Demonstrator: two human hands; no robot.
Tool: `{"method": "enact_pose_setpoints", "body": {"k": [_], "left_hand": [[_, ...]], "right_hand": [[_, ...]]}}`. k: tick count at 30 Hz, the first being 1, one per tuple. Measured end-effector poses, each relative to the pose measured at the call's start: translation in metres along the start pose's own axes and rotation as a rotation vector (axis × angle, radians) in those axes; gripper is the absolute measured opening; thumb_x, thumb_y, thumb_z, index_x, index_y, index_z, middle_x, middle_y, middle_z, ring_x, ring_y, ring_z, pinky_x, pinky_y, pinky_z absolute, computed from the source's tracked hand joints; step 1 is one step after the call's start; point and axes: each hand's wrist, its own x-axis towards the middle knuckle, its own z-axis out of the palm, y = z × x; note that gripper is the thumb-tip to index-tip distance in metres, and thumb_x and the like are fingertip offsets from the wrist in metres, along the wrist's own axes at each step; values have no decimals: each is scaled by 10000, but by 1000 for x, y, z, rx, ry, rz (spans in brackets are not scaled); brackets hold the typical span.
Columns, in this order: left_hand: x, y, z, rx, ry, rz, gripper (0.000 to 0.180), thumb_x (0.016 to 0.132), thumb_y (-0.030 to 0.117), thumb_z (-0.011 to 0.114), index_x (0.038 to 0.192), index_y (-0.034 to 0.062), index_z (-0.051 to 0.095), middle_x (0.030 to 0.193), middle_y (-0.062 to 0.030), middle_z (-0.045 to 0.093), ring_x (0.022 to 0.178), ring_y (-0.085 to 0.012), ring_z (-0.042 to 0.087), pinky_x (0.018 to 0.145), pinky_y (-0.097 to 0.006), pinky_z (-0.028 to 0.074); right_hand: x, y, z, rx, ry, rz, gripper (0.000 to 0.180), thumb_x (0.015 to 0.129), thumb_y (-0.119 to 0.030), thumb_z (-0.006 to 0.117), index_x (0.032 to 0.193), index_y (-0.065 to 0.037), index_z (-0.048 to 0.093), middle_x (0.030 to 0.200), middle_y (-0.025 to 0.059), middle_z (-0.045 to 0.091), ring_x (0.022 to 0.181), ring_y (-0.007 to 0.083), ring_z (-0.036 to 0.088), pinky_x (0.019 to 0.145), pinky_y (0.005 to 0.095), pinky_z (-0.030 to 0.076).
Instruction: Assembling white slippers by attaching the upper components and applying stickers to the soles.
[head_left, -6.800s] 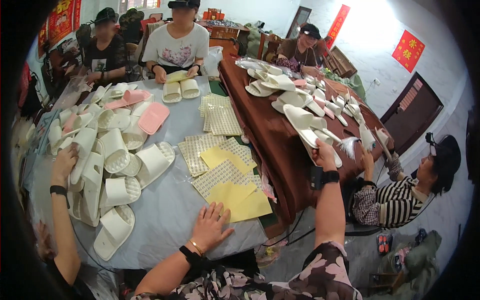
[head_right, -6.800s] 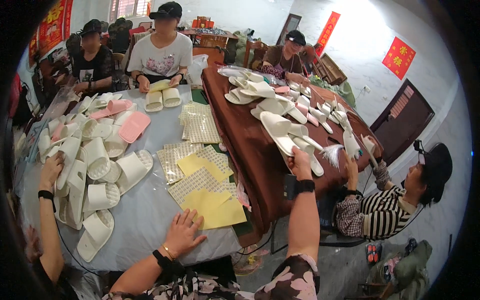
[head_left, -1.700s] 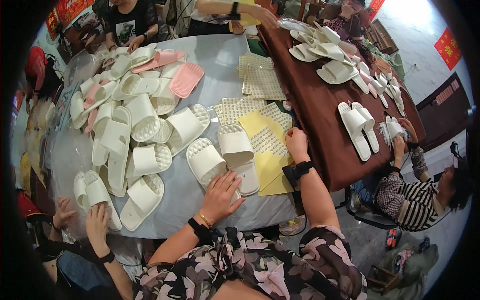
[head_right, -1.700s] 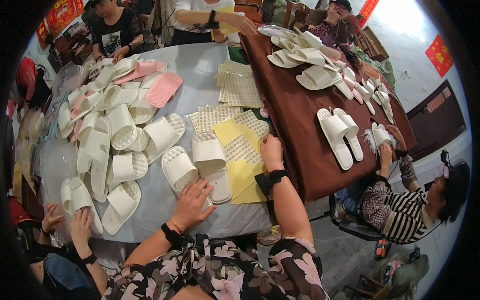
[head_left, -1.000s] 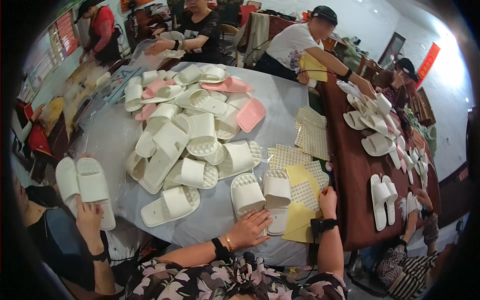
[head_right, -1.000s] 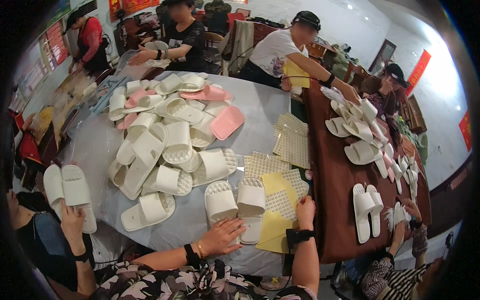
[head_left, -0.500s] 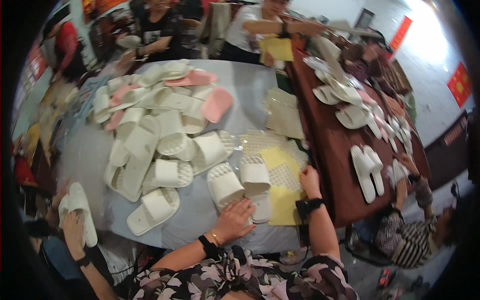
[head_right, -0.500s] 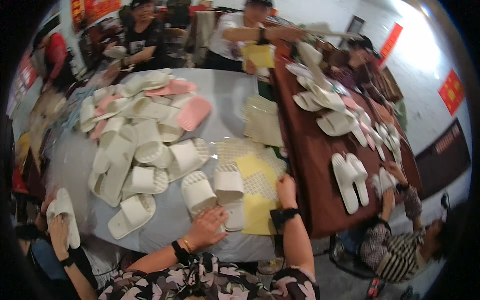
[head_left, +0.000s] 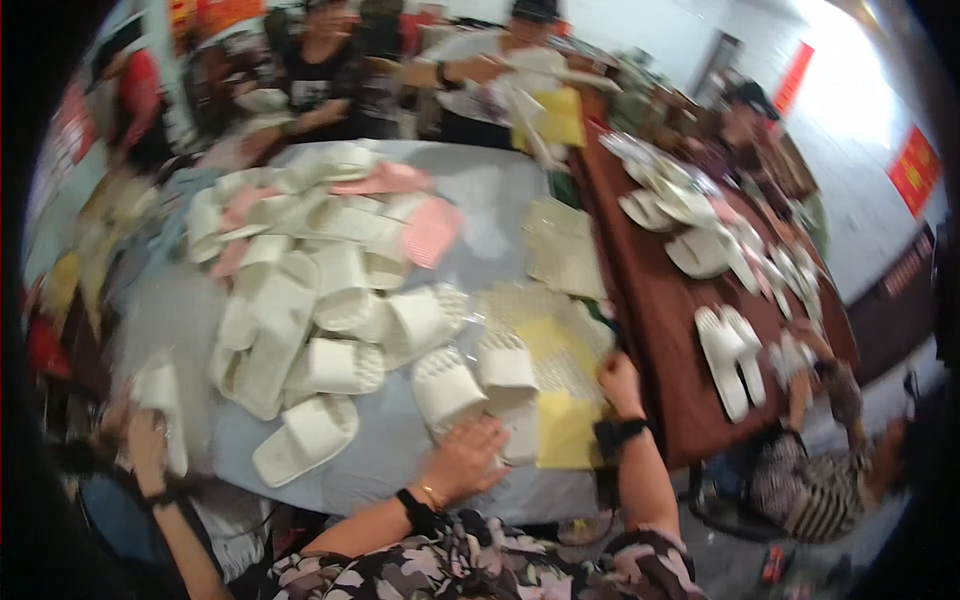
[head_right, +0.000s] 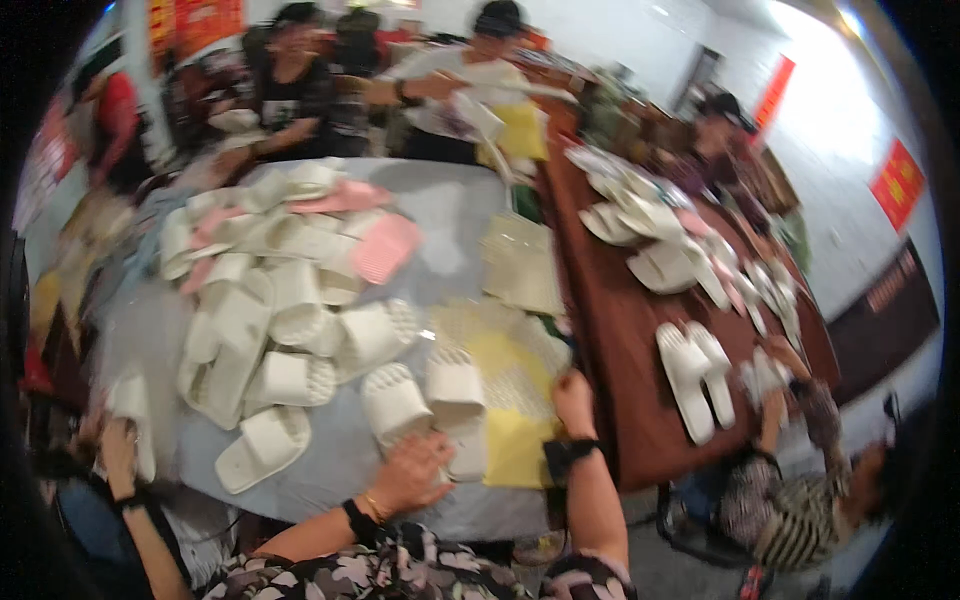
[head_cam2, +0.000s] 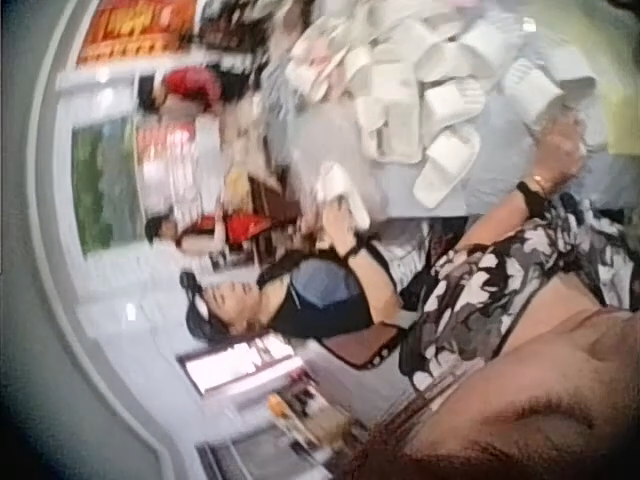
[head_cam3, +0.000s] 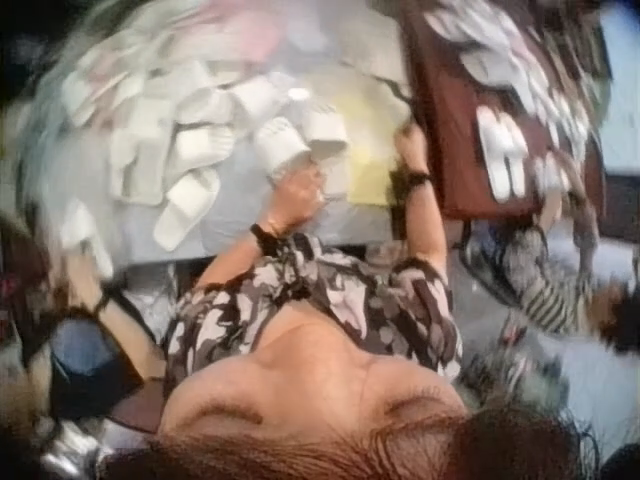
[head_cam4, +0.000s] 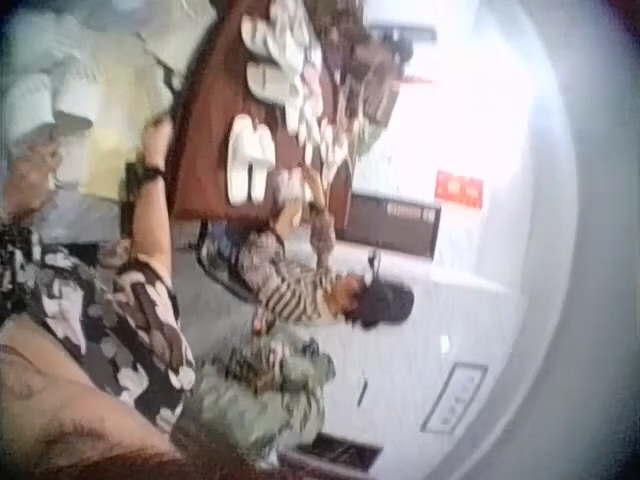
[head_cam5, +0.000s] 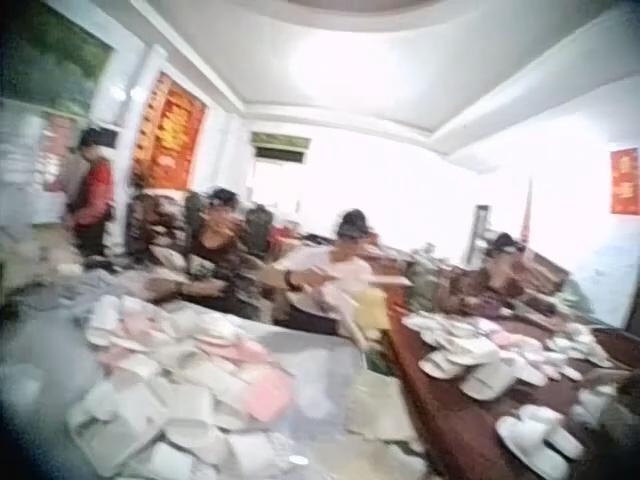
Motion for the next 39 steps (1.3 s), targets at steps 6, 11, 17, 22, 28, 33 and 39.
{"method": "enact_pose_setpoints", "body": {"k": [6,11,17,22,28,33,39], "left_hand": [[-5,7,30,-59,70,-2,616,921,440,590,1392,55,495,1439,-180,477,1359,-324,435,1151,-464,297],[-1,7,30,-122,82,37,614,909,431,612,1385,59,504,1422,-177,490,1346,-319,450,1141,-464,312],[0,-9,19,-34,88,1,618,863,428,654,1334,43,542,1383,-178,521,1305,-324,485,1115,-484,349],[7,-4,4,-37,58,7,601,858,445,644,1305,53,558,1381,-165,526,1319,-310,473,1128,-468,321],[6,2,5,-39,62,1,609,839,440,670,1300,56,561,1391,-154,515,1328,-294,462,1139,-455,308],[5,5,1,-30,55,-8,612,838,437,671,1304,57,556,1398,-150,508,1332,-290,458,1139,-451,308],[4,3,6,-52,38,-13,637,838,430,677,1350,83,522,1419,-138,488,1345,-295,441,1141,-464,297]], "right_hand": [[-22,1,-32,308,19,-9,106,800,-28,663,795,-13,558,690,29,561,622,124,513,563,286,436],[-40,-57,-49,553,-263,191,91,874,-65,637,818,-39,570,668,-19,530,564,55,474,502,217,378],[-73,-130,-43,895,-595,545,100,970,-155,607,1011,-67,584,706,-39,470,522,40,398,435,200,281],[-103,-128,-39,1056,-792,661,164,1022,-171,523,1130,-56,567,689,-44,442,504,33,347,424,192,245],[-124,-115,-30,1071,-932,710,236,1021,-189,533,1218,-62,566,722,-29,480,501,36,338,425,192,242],[-130,-114,-23,1075,-983,730,266,1028,-193,522,1259,-64,555,719,-27,479,501,36,336,427,189,246],[-131,-120,-19,1059,-914,737,285,1028,-166,502,1278,-35,540,682,-22,461,509,50,349,431,198,249]]}}
